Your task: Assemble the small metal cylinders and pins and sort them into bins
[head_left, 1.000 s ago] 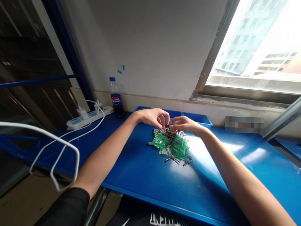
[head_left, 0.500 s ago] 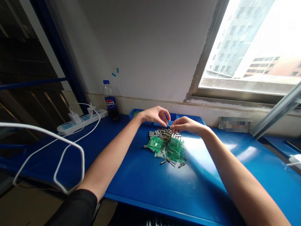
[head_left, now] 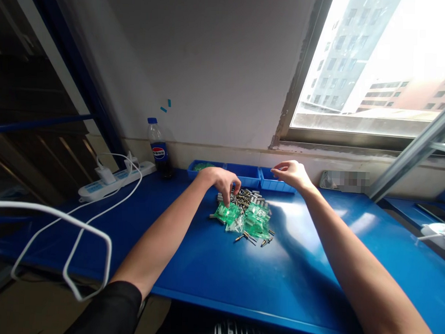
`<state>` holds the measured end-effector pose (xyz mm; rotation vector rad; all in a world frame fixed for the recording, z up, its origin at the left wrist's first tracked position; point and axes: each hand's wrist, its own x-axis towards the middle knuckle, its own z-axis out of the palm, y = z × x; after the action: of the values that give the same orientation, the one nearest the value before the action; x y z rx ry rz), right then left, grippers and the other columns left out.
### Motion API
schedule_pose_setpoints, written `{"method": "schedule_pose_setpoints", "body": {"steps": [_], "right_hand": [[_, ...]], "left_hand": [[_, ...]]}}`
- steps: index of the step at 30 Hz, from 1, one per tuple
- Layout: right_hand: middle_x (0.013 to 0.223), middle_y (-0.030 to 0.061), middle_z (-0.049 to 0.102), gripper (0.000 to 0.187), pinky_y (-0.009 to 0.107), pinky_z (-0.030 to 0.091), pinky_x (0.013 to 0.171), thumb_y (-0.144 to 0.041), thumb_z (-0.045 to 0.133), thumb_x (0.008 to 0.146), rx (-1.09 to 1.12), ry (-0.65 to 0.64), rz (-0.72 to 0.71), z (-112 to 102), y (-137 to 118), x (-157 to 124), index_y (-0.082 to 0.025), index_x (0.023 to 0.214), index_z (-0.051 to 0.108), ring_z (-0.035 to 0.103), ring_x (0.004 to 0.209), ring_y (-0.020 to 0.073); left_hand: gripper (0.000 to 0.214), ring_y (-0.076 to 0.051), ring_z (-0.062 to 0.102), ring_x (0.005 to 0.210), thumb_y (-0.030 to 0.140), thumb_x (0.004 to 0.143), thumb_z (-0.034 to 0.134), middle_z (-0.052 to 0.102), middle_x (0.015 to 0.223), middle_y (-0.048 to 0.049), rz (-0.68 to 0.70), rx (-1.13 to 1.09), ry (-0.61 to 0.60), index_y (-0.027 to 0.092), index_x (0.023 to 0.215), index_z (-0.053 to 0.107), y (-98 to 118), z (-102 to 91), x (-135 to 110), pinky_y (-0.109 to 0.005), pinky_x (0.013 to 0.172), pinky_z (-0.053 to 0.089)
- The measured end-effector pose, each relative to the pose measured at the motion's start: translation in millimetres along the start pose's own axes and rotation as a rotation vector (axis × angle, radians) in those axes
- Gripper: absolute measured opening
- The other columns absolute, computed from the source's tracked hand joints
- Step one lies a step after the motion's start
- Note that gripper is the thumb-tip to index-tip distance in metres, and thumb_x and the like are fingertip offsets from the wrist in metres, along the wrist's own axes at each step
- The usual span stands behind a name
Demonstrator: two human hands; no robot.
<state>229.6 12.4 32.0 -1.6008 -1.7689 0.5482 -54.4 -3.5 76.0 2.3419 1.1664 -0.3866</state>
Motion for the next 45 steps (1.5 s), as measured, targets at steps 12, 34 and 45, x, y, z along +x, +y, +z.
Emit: {"method": "schedule_pose_setpoints", "body": {"steps": [12,34,45], "right_hand": [[0.083,0.0094,0.078,0.030,0.025,0.055,0.057,-0.040,0.077,0.083,0.132,-0.248,-0.031,17.5,-14.5,-6.1,-0.016,0.101,0.077,0.071,0.069,0.0178],[0.085,0.0077,0.078,0.037,0.028,0.055,0.063,-0.043,0.076,0.085,0.116,-0.456,-0.164,22.2,-16.5,-8.1,-0.019,0.112,0.075,0.073,0.074,0.0198],[0.088,0.0084,0.078,0.044,0.029,0.057,0.067,-0.050,0.076,0.085,0.116,-0.534,-0.153,24.4,-16.9,-8.9,-0.019,0.116,0.074,0.073,0.078,0.0206]], "left_hand": [[0.047,-0.017,0.060,0.067,0.038,0.038,0.096,0.067,0.070,0.0013,-0.026,0.100,0.003,0.021,0.073,0.070,6.3,12.8,9.1,-0.024,0.058,0.043],[0.037,-0.018,0.068,0.086,0.042,0.069,0.081,0.078,0.094,-0.0051,0.272,-0.158,0.077,0.016,0.096,0.078,-36.6,0.8,14.2,-0.022,0.074,0.047],[0.031,-0.020,0.068,0.095,0.041,0.077,0.073,0.077,0.099,-0.0068,0.274,-0.212,0.155,0.014,0.093,0.074,-35.7,7.0,16.5,-0.023,0.080,0.049]]}}
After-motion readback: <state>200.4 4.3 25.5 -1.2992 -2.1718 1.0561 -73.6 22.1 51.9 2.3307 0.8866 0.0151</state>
